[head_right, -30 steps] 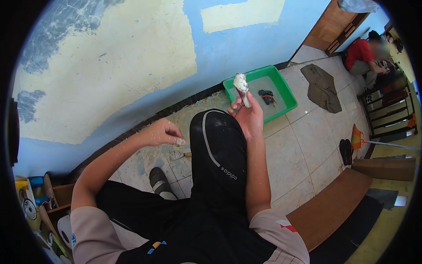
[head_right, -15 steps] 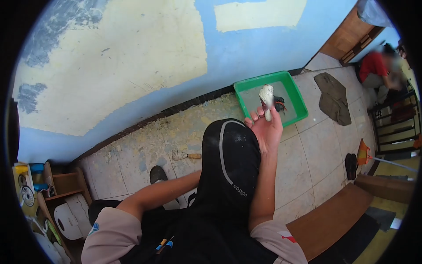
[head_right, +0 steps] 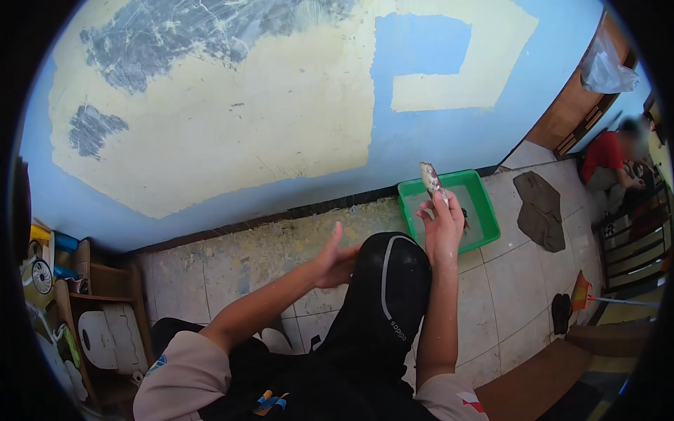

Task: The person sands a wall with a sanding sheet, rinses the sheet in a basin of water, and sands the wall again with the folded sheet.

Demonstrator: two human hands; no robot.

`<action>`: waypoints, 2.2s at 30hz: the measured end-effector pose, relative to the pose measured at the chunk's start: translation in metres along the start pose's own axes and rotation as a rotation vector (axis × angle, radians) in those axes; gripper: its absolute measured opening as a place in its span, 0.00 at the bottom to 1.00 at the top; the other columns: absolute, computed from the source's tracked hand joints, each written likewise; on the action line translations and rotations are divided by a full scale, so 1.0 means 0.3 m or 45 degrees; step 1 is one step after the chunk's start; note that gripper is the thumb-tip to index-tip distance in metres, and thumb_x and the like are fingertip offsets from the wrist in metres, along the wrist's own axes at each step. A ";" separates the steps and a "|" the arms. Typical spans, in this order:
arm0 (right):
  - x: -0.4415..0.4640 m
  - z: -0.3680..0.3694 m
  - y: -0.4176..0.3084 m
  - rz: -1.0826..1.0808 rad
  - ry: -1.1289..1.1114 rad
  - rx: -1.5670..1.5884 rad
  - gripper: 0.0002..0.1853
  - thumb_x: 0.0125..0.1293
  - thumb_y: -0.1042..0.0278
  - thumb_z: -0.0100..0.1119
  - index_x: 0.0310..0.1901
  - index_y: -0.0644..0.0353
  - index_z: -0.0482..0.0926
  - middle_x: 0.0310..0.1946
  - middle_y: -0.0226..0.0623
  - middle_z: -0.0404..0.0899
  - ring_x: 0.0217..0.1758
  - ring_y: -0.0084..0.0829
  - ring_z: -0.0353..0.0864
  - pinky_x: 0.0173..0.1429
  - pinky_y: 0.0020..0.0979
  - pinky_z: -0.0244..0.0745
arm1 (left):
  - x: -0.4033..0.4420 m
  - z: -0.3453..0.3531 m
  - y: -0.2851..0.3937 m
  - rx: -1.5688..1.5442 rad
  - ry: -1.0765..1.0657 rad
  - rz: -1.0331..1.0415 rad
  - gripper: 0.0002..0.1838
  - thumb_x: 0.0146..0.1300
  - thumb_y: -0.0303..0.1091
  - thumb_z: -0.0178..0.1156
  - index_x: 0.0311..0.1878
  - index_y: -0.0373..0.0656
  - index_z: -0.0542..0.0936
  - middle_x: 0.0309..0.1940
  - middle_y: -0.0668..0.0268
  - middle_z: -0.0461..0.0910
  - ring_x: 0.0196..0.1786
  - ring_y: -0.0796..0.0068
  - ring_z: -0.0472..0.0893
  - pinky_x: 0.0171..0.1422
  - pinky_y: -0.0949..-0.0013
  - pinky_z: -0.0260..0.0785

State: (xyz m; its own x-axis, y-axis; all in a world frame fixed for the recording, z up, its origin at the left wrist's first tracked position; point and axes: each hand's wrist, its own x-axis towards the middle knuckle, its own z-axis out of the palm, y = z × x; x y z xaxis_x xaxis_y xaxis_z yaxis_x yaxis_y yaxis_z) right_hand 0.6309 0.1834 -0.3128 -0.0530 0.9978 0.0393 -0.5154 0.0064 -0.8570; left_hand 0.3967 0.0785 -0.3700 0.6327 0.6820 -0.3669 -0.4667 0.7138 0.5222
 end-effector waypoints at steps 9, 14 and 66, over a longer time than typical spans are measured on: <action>0.195 0.534 -0.227 -1.247 -0.332 -0.902 0.10 0.68 0.76 0.73 0.49 0.66 0.89 0.54 0.36 0.82 0.43 0.26 0.80 0.48 0.27 0.75 | -0.184 0.188 0.566 1.175 0.645 1.368 0.22 0.77 0.49 0.66 0.63 0.43 0.83 0.44 0.71 0.82 0.44 0.75 0.82 0.59 0.68 0.74; 0.380 0.812 -0.293 -2.082 -0.326 -1.045 0.14 0.62 0.76 0.74 0.51 0.59 0.91 0.57 0.32 0.89 0.38 0.30 0.82 0.43 0.27 0.77 | -0.289 0.395 0.825 1.709 1.159 1.996 0.17 0.72 0.30 0.66 0.62 0.45 0.85 0.56 0.67 0.84 0.49 0.70 0.85 0.54 0.67 0.79; 0.441 0.893 -0.113 -1.704 0.111 -1.340 0.31 0.62 0.79 0.63 0.66 0.36 0.86 0.68 0.10 0.83 0.28 0.31 0.87 0.24 0.28 0.76 | -0.269 0.407 0.915 2.920 1.653 1.432 0.47 0.58 0.28 0.65 0.85 0.55 0.65 0.84 0.81 0.66 0.53 0.61 0.85 0.51 0.62 0.85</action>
State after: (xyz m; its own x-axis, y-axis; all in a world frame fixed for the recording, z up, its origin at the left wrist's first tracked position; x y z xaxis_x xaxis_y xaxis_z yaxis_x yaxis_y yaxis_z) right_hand 0.4122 0.2975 -0.1408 -0.0226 0.2600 0.9654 0.5903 0.7828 -0.1970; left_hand 0.2931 0.2001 -0.1029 0.1093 0.7071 0.6986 0.9940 -0.0773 -0.0773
